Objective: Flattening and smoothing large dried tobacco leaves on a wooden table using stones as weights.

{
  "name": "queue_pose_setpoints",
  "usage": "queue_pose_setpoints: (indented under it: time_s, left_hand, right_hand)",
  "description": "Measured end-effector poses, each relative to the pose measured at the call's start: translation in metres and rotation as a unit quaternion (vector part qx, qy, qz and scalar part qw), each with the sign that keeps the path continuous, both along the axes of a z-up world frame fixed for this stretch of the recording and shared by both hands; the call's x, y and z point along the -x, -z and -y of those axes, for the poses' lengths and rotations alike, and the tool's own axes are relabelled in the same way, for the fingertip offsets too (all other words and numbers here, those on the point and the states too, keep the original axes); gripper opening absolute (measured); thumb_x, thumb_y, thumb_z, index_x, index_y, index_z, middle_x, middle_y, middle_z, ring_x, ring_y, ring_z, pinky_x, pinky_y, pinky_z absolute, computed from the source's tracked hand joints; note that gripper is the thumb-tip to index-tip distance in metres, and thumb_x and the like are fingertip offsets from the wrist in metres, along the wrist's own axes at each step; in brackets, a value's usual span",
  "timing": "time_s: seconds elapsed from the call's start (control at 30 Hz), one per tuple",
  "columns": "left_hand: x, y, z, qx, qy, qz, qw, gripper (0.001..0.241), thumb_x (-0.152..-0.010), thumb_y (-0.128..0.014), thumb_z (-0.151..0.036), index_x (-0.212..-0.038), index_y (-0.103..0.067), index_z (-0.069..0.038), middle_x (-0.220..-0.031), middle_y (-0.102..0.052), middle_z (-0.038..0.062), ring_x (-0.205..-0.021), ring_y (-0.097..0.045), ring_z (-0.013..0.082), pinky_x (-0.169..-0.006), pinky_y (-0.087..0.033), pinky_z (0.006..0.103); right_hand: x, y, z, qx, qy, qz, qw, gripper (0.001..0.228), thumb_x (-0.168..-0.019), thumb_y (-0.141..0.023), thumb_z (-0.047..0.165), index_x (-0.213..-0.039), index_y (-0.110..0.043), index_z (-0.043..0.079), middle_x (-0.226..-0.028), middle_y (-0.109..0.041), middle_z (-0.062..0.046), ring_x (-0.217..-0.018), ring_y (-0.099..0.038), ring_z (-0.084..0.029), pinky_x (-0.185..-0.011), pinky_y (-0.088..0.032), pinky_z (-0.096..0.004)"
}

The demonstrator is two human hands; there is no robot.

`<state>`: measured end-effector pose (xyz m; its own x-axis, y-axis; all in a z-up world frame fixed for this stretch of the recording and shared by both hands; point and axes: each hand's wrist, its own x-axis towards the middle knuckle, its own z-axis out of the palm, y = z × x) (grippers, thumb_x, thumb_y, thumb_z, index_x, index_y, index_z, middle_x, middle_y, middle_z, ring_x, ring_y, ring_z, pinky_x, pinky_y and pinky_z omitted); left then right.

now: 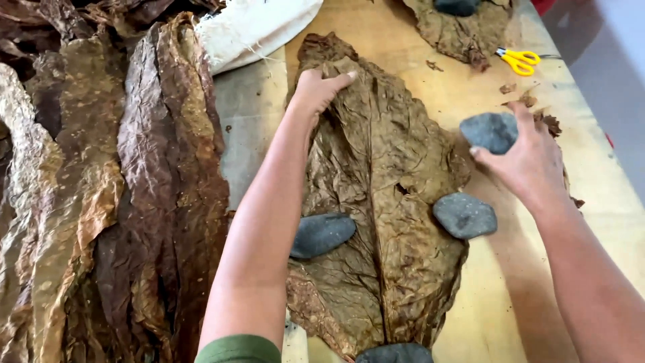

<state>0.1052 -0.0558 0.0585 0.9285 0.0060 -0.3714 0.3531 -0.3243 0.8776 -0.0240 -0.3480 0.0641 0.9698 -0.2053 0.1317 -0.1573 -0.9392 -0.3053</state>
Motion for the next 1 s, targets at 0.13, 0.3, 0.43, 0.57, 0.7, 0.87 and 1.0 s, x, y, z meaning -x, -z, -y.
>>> queue_pose_setpoints:
  time_s: [0.13, 0.3, 0.43, 0.57, 0.7, 0.87, 1.0]
  left_hand:
    - [-0.005, 0.016, -0.001, 0.070, 0.010, 0.181, 0.981, 0.086, -0.077, -0.072, -0.034, -0.141, -0.029, 0.006, -0.137, -0.052, 0.018, -0.119, -0.058, 0.0216, -0.107, -0.037, 0.0369]
    - [0.006, 0.013, -0.003, 0.119, 0.017, 0.328, 0.937, 0.057, -0.082, -0.070, -0.024, -0.127, -0.050, 0.004, -0.122, -0.065, 0.014, -0.115, -0.062, 0.0213, -0.106, -0.044, 0.0366]
    - [0.005, 0.012, 0.003, 0.062, -0.020, 0.357, 0.932, 0.056, -0.081, -0.071, -0.031, -0.126, -0.054, -0.001, -0.128, -0.060, 0.015, -0.121, -0.058, 0.0231, -0.105, -0.045, 0.0361]
    - [-0.013, 0.027, -0.007, -0.132, -0.108, 0.347, 0.922, 0.033, -0.082, -0.058, -0.051, -0.085, -0.065, -0.019, -0.060, -0.062, -0.006, -0.051, -0.046, 0.0094, -0.047, -0.036, 0.0263]
    - [-0.039, 0.065, -0.018, -0.284, -0.105, 0.288, 0.909, 0.029, -0.091, -0.053, -0.046, -0.085, -0.059, -0.018, -0.058, -0.062, -0.004, -0.047, -0.053, 0.0112, -0.052, -0.047, 0.0294]
    - [-0.042, 0.089, -0.013, -0.333, -0.059, 0.199, 0.920, 0.021, -0.095, -0.056, -0.031, -0.097, -0.059, -0.010, -0.070, -0.065, 0.005, -0.060, -0.062, 0.0177, -0.057, -0.053, 0.0327]
    - [-0.043, 0.092, -0.010, -0.370, -0.040, 0.159, 0.915, 0.020, -0.096, -0.056, -0.025, -0.103, -0.054, -0.006, -0.072, -0.066, 0.007, -0.067, -0.065, 0.0226, -0.066, -0.053, 0.0401]
  right_hand:
    - [0.009, -0.018, -0.017, -0.022, 0.040, -0.060, 0.997, 0.084, -0.074, -0.071, 0.028, -0.146, -0.028, 0.021, -0.114, -0.049, -0.034, -0.106, -0.049, -0.048, -0.087, -0.040, -0.056]
    - [-0.040, -0.015, -0.039, -0.010, -0.202, 0.180, 0.963, 0.060, -0.105, -0.026, 0.039, -0.132, -0.051, -0.009, -0.128, -0.049, -0.028, -0.120, -0.041, -0.041, -0.097, -0.029, -0.057]
    - [-0.096, -0.035, -0.092, -0.290, -0.159, 0.095, 0.939, 0.061, -0.094, -0.040, 0.048, -0.132, -0.052, 0.002, -0.139, -0.046, -0.020, -0.129, -0.042, -0.031, -0.104, -0.030, -0.044]
    - [-0.164, 0.032, -0.098, -0.190, -0.134, 0.162, 0.959, 0.024, -0.100, -0.058, 0.019, -0.097, -0.041, 0.002, -0.092, -0.046, -0.012, -0.086, -0.043, -0.027, -0.077, -0.031, -0.044]
    - [-0.200, 0.088, -0.090, -0.040, -0.109, 0.193, 0.974, 0.036, -0.102, -0.060, 0.022, -0.073, -0.044, 0.010, -0.054, -0.045, -0.007, -0.048, -0.040, -0.026, -0.042, -0.028, -0.042]
    - [-0.201, 0.105, -0.099, 0.074, -0.151, 0.133, 0.977, 0.023, -0.105, -0.055, 0.025, -0.091, -0.058, 0.008, -0.057, -0.054, -0.001, -0.046, -0.048, -0.015, -0.039, -0.042, -0.033]
    - [-0.206, 0.117, -0.096, 0.094, -0.157, 0.109, 0.977, 0.022, -0.106, -0.054, 0.020, -0.090, -0.049, 0.006, -0.055, -0.047, 0.003, -0.046, -0.044, -0.011, -0.038, -0.039, -0.030]
